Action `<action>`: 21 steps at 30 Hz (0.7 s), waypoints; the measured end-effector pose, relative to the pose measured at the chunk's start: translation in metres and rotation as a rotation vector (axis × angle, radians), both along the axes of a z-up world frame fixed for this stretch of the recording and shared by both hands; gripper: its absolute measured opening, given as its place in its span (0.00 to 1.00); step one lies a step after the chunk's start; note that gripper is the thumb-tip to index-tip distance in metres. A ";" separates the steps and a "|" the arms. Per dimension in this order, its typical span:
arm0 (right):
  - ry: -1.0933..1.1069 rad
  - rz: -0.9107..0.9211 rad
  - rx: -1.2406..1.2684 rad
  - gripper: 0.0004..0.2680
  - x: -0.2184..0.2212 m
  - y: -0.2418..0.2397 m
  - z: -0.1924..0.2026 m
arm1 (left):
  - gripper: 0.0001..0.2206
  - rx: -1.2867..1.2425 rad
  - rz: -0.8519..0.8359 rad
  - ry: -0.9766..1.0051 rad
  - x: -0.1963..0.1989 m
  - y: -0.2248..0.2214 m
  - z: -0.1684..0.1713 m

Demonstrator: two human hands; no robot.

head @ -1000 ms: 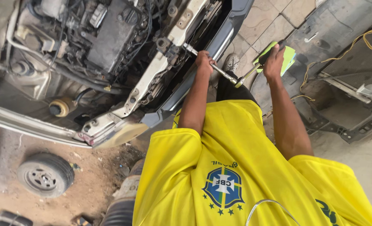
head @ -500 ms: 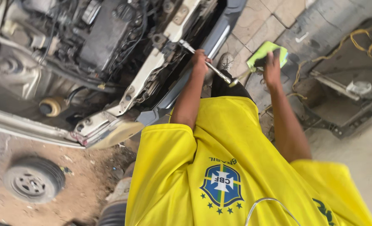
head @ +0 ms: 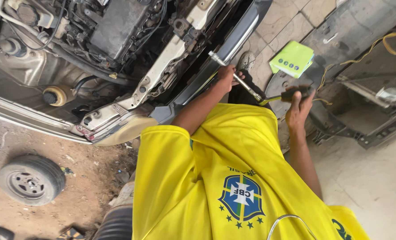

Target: The person loosens and removes bolts from a metal component in a car engine bay using a ratchet and socket, then works on the surrounding engine area by hand.

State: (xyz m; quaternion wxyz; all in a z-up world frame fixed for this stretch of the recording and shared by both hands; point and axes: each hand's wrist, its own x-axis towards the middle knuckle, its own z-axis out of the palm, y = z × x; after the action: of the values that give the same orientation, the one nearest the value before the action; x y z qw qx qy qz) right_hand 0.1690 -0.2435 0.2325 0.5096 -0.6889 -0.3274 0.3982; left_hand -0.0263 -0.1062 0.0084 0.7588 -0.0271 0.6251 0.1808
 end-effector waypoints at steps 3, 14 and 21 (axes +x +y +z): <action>-0.065 0.047 -0.022 0.18 -0.022 0.004 0.016 | 0.08 -0.083 -0.042 0.028 -0.030 -0.010 0.003; -0.127 0.079 -0.019 0.18 -0.091 0.018 0.018 | 0.17 0.138 0.014 0.087 -0.080 -0.018 -0.012; -0.126 0.165 -0.023 0.18 -0.103 0.017 0.015 | 0.21 0.083 0.090 0.070 -0.093 -0.010 -0.001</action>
State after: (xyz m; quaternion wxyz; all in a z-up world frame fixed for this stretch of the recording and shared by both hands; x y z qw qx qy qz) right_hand 0.0659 -0.2261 0.2473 0.4456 -0.6889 -0.4098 0.3986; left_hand -0.1189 -0.1163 0.0075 0.7281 -0.0176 0.6414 0.2412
